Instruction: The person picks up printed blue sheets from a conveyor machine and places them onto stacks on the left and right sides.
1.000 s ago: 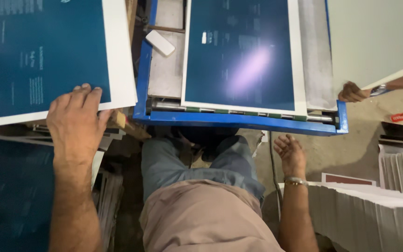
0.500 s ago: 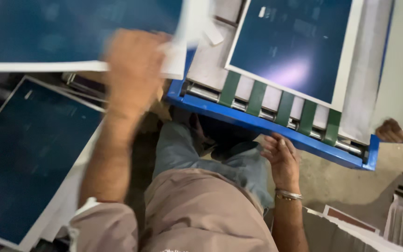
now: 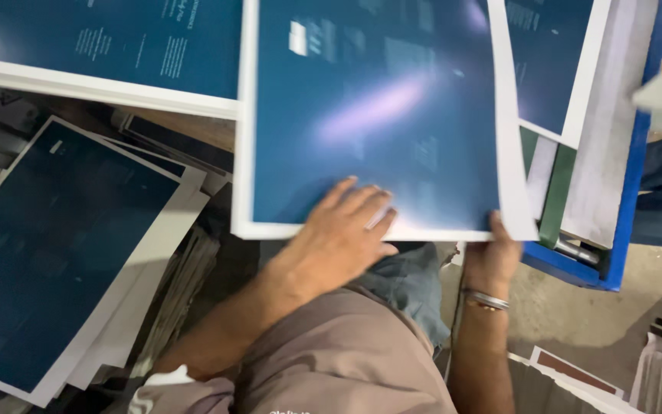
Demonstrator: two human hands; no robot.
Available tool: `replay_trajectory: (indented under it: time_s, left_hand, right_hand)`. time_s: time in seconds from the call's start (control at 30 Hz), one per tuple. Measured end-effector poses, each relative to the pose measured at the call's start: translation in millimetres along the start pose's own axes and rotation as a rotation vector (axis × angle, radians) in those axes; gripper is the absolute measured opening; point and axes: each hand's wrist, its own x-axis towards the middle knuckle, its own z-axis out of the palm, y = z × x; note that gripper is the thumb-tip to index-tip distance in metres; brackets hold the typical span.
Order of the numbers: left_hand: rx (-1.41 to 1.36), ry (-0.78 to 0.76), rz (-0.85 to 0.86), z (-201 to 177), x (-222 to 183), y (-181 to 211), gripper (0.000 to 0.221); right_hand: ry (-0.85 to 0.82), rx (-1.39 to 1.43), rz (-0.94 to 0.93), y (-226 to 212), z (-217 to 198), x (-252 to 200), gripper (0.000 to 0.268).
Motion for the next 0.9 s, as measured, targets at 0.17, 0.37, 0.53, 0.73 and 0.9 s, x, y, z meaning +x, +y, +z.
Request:
replay_trajectory:
  time_s: [0.17, 0.37, 0.53, 0.73, 0.9]
  left_hand:
    - [0.327, 0.018, -0.139, -21.5, -12.4, -59.9, 0.057]
    - [0.398, 0.224, -0.357, -36.4, -11.8, -136.4, 0.067]
    - [0.361, 0.237, -0.343, -42.0, -15.2, -143.6, 0.055]
    - [0.331, 0.202, -0.316, -67.6, -13.6, -146.9, 0.046]
    - [0.253, 0.201, -0.344, -66.8, -17.5, -153.4, 0.030]
  right_hand:
    - [0.240, -0.019, -0.090, -28.2, -64.5, 9.2, 0.042]
    - [0.390, -0.199, -0.245, -40.2, -102.3, 0.5, 0.040]
    - [0.438, -0.177, -0.236, -35.6, -120.7, -13.3, 0.029]
    - [0.474, -0.133, -0.183, -22.4, -135.5, -31.6, 0.022]
    - [0.473, -0.188, -0.154, -23.0, -150.6, -66.7, 0.019]
